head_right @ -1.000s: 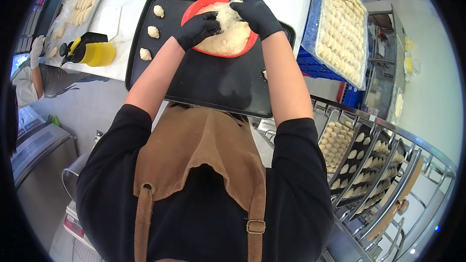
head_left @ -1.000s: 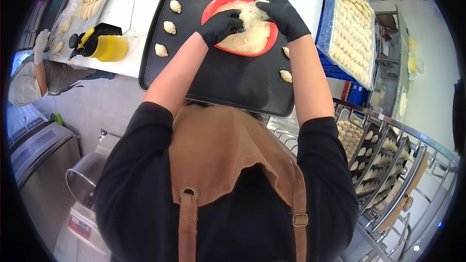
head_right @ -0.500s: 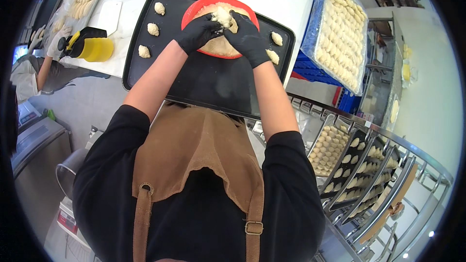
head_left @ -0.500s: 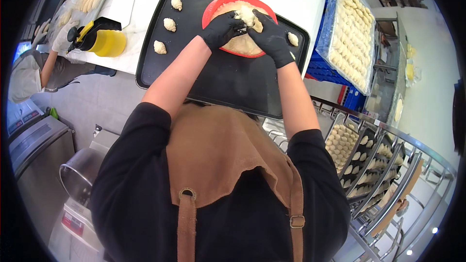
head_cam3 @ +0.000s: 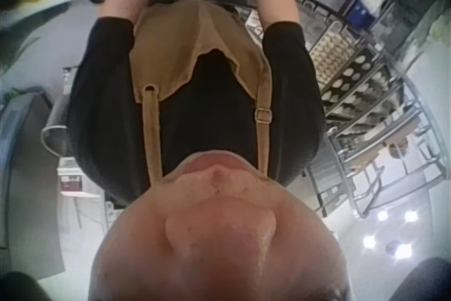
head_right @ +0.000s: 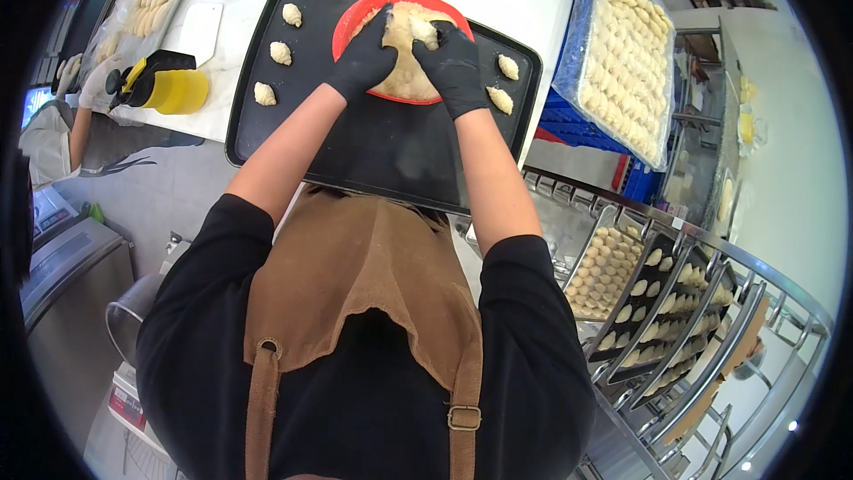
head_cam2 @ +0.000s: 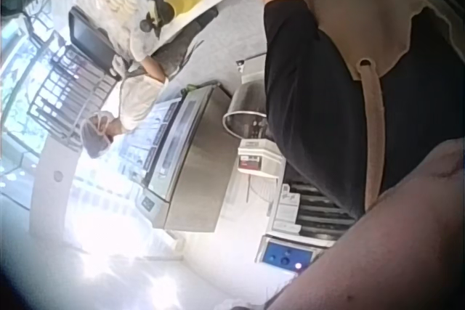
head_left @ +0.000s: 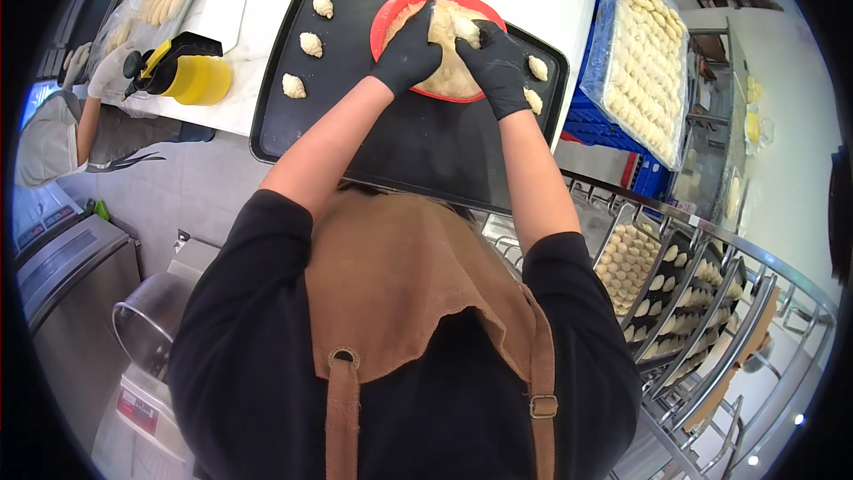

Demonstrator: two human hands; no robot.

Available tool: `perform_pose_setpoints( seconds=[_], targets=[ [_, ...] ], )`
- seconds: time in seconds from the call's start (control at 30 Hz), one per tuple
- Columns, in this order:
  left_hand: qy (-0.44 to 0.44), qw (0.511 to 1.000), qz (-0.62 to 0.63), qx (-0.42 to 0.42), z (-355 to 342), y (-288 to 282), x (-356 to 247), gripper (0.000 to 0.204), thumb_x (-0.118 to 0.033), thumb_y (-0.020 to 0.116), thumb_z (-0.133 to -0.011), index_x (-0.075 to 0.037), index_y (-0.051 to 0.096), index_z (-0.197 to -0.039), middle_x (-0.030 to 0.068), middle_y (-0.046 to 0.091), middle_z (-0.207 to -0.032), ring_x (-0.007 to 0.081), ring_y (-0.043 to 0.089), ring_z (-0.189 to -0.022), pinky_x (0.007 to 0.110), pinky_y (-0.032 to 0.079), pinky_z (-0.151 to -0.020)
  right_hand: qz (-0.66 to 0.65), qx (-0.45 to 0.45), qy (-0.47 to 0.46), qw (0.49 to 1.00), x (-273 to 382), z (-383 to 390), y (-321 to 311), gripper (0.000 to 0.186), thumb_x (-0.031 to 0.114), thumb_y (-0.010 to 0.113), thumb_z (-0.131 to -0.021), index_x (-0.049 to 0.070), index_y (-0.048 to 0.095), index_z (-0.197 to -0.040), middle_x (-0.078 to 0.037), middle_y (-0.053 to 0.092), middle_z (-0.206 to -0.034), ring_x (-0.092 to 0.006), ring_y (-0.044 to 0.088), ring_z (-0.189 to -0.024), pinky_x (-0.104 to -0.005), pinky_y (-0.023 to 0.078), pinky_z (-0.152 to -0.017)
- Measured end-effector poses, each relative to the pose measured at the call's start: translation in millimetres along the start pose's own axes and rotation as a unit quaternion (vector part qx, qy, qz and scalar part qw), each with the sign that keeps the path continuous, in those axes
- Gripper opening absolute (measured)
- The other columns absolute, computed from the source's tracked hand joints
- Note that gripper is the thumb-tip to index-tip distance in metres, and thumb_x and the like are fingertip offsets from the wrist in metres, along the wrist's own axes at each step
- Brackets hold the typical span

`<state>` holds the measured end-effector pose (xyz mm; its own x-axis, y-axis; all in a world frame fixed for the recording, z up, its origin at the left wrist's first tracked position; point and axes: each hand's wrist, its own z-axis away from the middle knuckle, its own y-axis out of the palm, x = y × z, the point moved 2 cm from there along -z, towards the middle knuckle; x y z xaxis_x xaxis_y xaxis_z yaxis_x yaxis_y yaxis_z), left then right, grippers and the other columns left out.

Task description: Shaping pieces of dough, coating them, and arranging them on baking trays in a bakery.

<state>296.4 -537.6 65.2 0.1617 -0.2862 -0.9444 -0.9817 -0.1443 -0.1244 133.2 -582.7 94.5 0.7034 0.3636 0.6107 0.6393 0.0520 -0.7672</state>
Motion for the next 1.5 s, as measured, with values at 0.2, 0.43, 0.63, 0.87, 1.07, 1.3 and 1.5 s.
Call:
perform_pose_setpoints(
  seconds=[0.2, 0.43, 0.63, 0.87, 1.07, 1.3, 1.5],
  targets=[
    [0.186, 0.906, -0.38, -0.009, 1.4, 2.0, -12.0, 0.056, -0.008, 0.058, -0.083, -0.008, 0.054, -0.139, 0.0147, 0.057, -0.14, 0.0326, 0.055, -0.126, 0.038, 0.045, -0.104, 0.057, 0.056, 0.0, 0.997, 4.1, -1.2, -8.8, 0.048, 0.037, 0.074, -0.078, 0.0, 0.073, -0.108, -0.015, 0.075, -0.097, -0.0284, 0.071, -0.084, -0.0338, 0.055, -0.076],
    [0.135, 0.893, -0.425, 0.059, 4.3, -2.5, -1.7, 0.062, -0.008, 0.06, -0.081, -0.01, 0.052, -0.142, 0.014, 0.056, -0.141, 0.0318, 0.054, -0.129, 0.038, 0.043, -0.107, -0.018, 0.059, -0.004, 0.998, 2.7, 3.1, -10.6, 0.047, 0.033, 0.076, -0.078, 0.0, 0.072, -0.112, -0.016, 0.075, -0.1, -0.0276, 0.072, -0.084, -0.0325, 0.056, -0.077],
    [0.137, 0.942, -0.296, 0.082, 8.2, -14.3, 3.5, 0.06, -0.008, 0.062, -0.082, -0.01, 0.053, -0.142, 0.0157, 0.061, -0.134, 0.0308, 0.061, -0.118, 0.036, 0.048, -0.1, -0.087, 0.047, 0.007, 0.995, -2.2, 5.3, -9.4, 0.043, 0.025, 0.076, -0.079, 0.0, 0.071, -0.114, -0.013, 0.075, -0.1, -0.0232, 0.07, -0.082, -0.0306, 0.055, -0.076],
    [-0.027, 0.966, -0.159, 0.201, -6.2, -31.7, -5.2, 0.049, -0.011, 0.069, -0.088, -0.01, 0.059, -0.136, 0.0085, 0.068, -0.125, 0.0212, 0.064, -0.108, 0.035, 0.051, -0.096, -0.316, 0.185, 0.095, 0.926, 0.7, 7.7, -15.4, 0.041, 0.016, 0.075, -0.08, 0.001, 0.069, -0.117, -0.009, 0.072, -0.098, -0.0154, 0.065, -0.078, -0.0277, 0.054, -0.075],
    [-0.009, 0.963, -0.201, 0.178, -5.1, -24.6, 0.5, 0.038, -0.016, 0.071, -0.085, -0.009, 0.068, -0.122, 0.0101, 0.073, -0.106, 0.0281, 0.067, -0.09, 0.035, 0.052, -0.084, -0.09, 0.097, -0.091, 0.987, 11.0, 3.8, -16.4, 0.04, 0.018, 0.077, -0.079, 0.003, 0.07, -0.116, -0.009, 0.073, -0.099, -0.0178, 0.067, -0.078, -0.0285, 0.054, -0.074],
    [-0.055, 0.971, -0.169, 0.159, 11.7, -39.9, 1.6, 0.042, -0.017, 0.07, -0.087, -0.011, 0.064, -0.128, 0.0103, 0.07, -0.118, 0.0278, 0.066, -0.099, 0.037, 0.052, -0.091, -0.018, 0.094, -0.146, 0.985, 25.2, 7.8, -24.3, 0.041, 0.021, 0.078, -0.08, 0.004, 0.071, -0.116, -0.009, 0.074, -0.098, -0.0208, 0.069, -0.079, -0.0304, 0.055, -0.074],
    [0.085, 0.927, -0.339, 0.136, 13.4, -40.5, 8.0, 0.052, -0.02, 0.072, -0.085, -0.013, 0.059, -0.135, 0.0117, 0.063, -0.129, 0.0305, 0.065, -0.103, 0.039, 0.052, -0.091, 0.018, 0.089, -0.117, 0.989, -5.3, 0.8, -18.4, 0.042, 0.021, 0.079, -0.079, 0.003, 0.071, -0.116, -0.009, 0.075, -0.097, -0.0211, 0.068, -0.077, -0.0299, 0.055, -0.073]
  ],
)
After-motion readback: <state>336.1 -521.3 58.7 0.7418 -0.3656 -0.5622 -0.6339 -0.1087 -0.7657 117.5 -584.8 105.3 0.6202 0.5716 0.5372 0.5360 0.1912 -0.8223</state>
